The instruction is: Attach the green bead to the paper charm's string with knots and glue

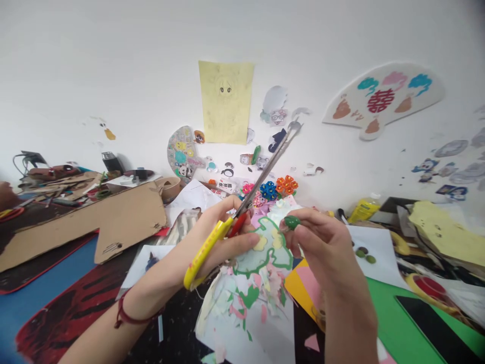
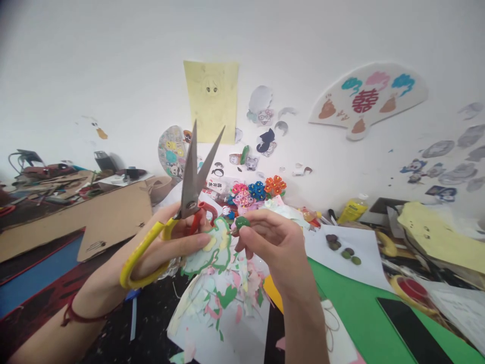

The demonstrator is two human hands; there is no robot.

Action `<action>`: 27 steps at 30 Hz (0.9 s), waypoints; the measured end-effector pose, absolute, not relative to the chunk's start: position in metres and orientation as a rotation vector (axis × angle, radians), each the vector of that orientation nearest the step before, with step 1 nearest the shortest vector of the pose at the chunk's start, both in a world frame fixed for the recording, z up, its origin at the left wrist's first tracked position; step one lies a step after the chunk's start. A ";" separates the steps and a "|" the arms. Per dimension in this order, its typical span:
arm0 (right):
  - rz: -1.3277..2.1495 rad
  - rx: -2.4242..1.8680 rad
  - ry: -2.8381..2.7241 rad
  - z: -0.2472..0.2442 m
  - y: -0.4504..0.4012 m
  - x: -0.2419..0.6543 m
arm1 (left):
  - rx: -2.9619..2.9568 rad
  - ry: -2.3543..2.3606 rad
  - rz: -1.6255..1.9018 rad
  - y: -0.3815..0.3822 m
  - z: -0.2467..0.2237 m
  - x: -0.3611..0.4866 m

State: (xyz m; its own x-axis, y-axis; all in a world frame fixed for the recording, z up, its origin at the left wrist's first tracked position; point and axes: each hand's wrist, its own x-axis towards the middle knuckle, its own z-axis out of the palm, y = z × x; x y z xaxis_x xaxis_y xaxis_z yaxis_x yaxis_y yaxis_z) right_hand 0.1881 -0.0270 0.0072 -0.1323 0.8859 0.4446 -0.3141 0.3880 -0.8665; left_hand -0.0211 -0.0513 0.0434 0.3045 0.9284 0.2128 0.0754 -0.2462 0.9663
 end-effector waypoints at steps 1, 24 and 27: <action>1.125 -0.588 -1.307 0.007 -0.027 0.188 | 1.606 0.943 1.080 -0.050 0.043 -0.022; 0.818 -0.770 -1.118 0.020 -0.045 0.175 | 2.124 1.429 1.340 -0.075 0.006 -0.038; 0.802 -0.742 -1.120 0.020 -0.048 0.173 | 2.156 1.541 1.373 -0.078 0.000 -0.049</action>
State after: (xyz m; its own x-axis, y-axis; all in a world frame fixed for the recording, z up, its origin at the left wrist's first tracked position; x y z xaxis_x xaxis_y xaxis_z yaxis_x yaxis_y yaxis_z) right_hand 0.1735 -0.0476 0.0199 0.2301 0.8498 0.4741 -0.1750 0.5154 -0.8389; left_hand -0.0488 -0.0784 -0.0003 0.0494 0.8134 0.5796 0.6693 -0.4577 0.5853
